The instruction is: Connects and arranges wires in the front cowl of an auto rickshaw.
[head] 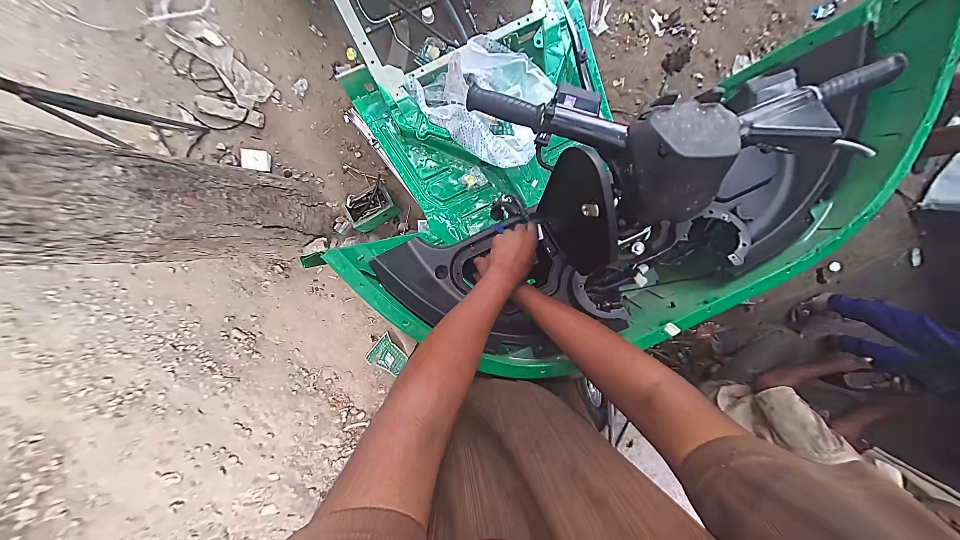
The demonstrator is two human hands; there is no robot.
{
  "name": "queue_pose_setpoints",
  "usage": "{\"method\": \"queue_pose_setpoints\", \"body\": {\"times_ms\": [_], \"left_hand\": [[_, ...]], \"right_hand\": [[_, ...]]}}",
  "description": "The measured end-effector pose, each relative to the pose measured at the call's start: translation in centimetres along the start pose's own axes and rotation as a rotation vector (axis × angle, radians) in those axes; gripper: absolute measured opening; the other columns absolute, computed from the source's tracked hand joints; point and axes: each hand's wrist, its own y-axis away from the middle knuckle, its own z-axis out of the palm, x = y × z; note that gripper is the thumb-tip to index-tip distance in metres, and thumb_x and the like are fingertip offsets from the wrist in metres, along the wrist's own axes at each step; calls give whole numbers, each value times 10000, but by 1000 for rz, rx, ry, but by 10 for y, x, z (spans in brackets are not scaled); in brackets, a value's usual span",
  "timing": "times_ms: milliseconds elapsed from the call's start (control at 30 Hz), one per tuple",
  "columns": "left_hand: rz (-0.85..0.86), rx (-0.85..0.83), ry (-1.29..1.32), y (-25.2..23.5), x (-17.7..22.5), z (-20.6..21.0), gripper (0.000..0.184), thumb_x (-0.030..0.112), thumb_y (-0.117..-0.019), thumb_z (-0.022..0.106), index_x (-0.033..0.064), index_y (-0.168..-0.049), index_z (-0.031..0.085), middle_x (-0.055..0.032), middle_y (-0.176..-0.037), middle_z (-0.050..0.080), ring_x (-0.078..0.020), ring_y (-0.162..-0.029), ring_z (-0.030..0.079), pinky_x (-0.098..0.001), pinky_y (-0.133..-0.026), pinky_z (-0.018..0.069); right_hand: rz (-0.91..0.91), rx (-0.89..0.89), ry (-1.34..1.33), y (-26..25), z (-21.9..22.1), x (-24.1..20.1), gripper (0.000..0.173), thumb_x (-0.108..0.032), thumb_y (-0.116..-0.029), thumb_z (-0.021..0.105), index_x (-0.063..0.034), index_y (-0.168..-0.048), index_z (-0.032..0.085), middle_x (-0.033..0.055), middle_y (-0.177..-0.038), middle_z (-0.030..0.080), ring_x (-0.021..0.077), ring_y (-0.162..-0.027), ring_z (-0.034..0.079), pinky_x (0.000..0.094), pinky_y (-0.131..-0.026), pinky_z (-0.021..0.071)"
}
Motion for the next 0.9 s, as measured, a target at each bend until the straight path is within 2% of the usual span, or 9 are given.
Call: {"method": "queue_pose_setpoints", "body": {"times_ms": [100,167,300,400,533,700,767,833,900], "left_hand": [[-45,-6,45,0,6,-3,534,208,-886,759,42,-1335,521,-218,-1055,705,-442,-966,706,-620,-754,569],[-64,-58,102,1,0,-5,593,196,-878,757,68,-1389,486,-226,-1024,706,-449,-965,707,-626,-768,571],[-71,-156,171,6,-16,5,368,224,-950,680,80,-1286,634,-239,-1127,696,-453,-1058,684,-647,-821,564],[-92,-222,167,16,-18,9,202,126,-972,611,28,-1122,705,-230,-1123,699,-428,-1065,684,-632,-827,568],[-98,-259,150,22,-9,13,220,149,-1002,590,2,-1119,704,-231,-1168,686,-423,-1108,672,-622,-877,566],[-108,-275,115,31,-21,21,204,158,-969,633,9,-1083,715,-228,-1162,687,-425,-1099,673,-630,-868,568],[-117,-283,108,29,-23,21,214,181,-967,651,13,-1083,715,-226,-1162,689,-430,-1101,672,-636,-867,566],[-141,-287,106,26,-26,19,221,181,-986,626,17,-1109,708,-231,-1171,687,-437,-1103,673,-645,-859,565],[-173,-305,93,28,-31,22,232,187,-1005,596,36,-1148,698,-229,-1191,686,-439,-1117,669,-652,-850,561]], "right_hand": [[-235,-132,501,-17,-3,4,448,-258,-1106,440,72,-1389,547,286,-1441,544,407,-1367,506,583,-1120,381],[-562,35,536,-37,6,36,345,-225,-1059,519,79,-1129,666,303,-1100,667,429,-1022,645,604,-858,488],[-238,-156,770,11,-30,10,274,-199,-988,642,13,-1158,675,232,-1115,672,396,-1068,642,622,-895,487],[-358,269,561,7,-67,17,165,-203,-970,687,-56,-1003,756,129,-898,727,293,-860,704,547,-797,561],[-204,691,340,-57,-86,-22,417,-212,-970,678,29,-1298,586,245,-1203,652,402,-1054,685,579,-882,569],[-97,567,519,-102,-82,-37,184,-107,-947,626,8,-1080,679,257,-1129,685,449,-1063,676,646,-790,552],[-177,598,422,-98,-87,-34,229,-91,-909,650,7,-1116,654,248,-1097,683,432,-1047,679,621,-802,554],[-266,644,259,-78,-85,-26,500,-100,-890,682,-29,-1365,541,229,-1088,691,409,-1019,690,612,-825,558],[-338,608,160,-45,-69,-8,800,-100,-912,679,-106,-1604,278,189,-1071,689,371,-969,695,588,-840,572]]}}
